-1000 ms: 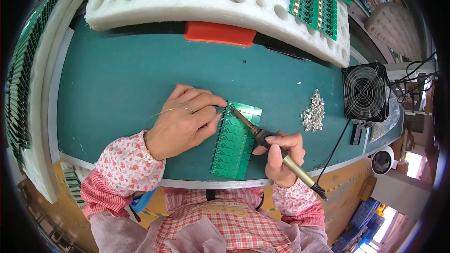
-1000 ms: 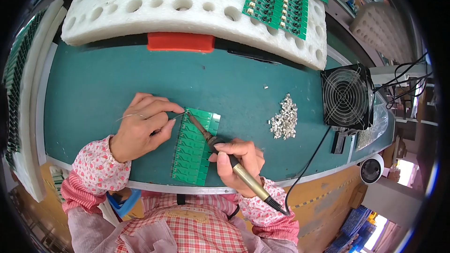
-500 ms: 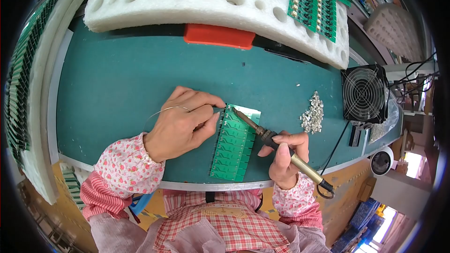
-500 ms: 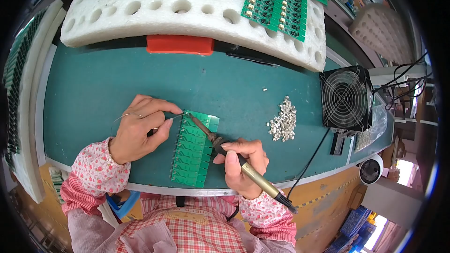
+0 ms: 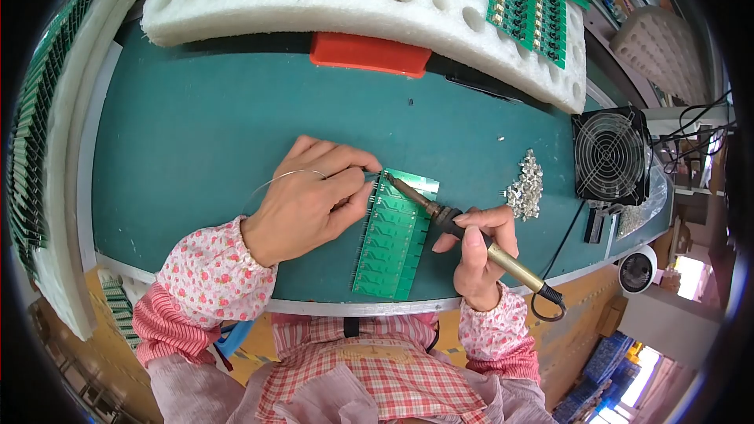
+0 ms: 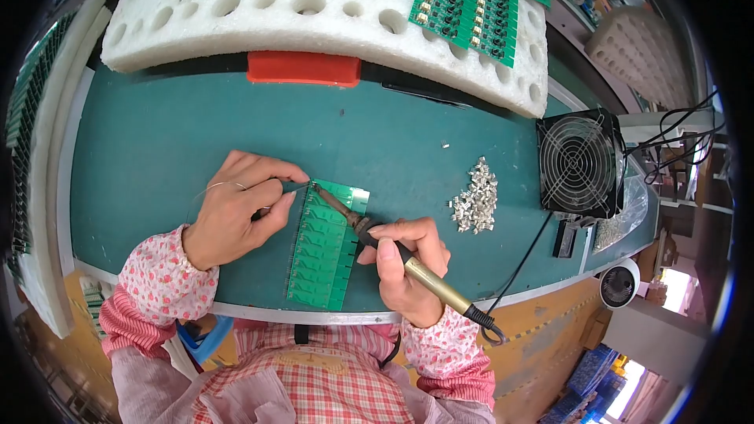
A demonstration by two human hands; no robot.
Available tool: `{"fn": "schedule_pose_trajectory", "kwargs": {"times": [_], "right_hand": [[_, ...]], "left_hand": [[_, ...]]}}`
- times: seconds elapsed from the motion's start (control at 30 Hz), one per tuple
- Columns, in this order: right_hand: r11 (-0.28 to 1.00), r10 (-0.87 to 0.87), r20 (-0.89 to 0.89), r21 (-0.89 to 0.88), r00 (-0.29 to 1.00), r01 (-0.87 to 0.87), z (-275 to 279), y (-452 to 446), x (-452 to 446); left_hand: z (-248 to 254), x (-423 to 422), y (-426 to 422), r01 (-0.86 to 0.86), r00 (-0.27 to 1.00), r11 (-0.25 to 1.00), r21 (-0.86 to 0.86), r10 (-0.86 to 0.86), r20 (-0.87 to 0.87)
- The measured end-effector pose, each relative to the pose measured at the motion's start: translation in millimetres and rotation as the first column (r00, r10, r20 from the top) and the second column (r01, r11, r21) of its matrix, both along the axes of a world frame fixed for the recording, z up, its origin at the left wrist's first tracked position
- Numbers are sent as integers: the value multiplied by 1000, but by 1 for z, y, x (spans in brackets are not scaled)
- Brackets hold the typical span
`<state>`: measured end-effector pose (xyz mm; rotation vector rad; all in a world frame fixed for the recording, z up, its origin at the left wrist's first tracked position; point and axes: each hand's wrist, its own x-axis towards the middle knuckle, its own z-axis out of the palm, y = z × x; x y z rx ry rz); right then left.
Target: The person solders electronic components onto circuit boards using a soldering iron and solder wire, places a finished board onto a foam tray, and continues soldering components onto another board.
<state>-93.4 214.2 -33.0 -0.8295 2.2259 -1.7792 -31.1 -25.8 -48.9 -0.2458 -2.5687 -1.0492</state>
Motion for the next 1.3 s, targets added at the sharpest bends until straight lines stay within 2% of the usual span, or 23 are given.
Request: {"fn": "schedule_pose_trajectory", "kwargs": {"times": [0.33,0.57,0.77,1.3], "right_hand": [[998,20,-15,-51,1000,-21,-4,3,-5],[995,-21,-16,-95,1000,19,-3,4,-4],[1000,-19,-5,4,1000,20,0,-2,-2],[1000,2,-29,14,1000,-1,2,-3,-2]], "left_hand": [[-4,-2,1,-10,999,1000,-15,10,-30],[0,-1,-1,-18,1000,998,63,17,18],[0,-2,0,-16,1000,998,53,15,15],[0,-3,3,-36,999,999,22,36,12]]}}
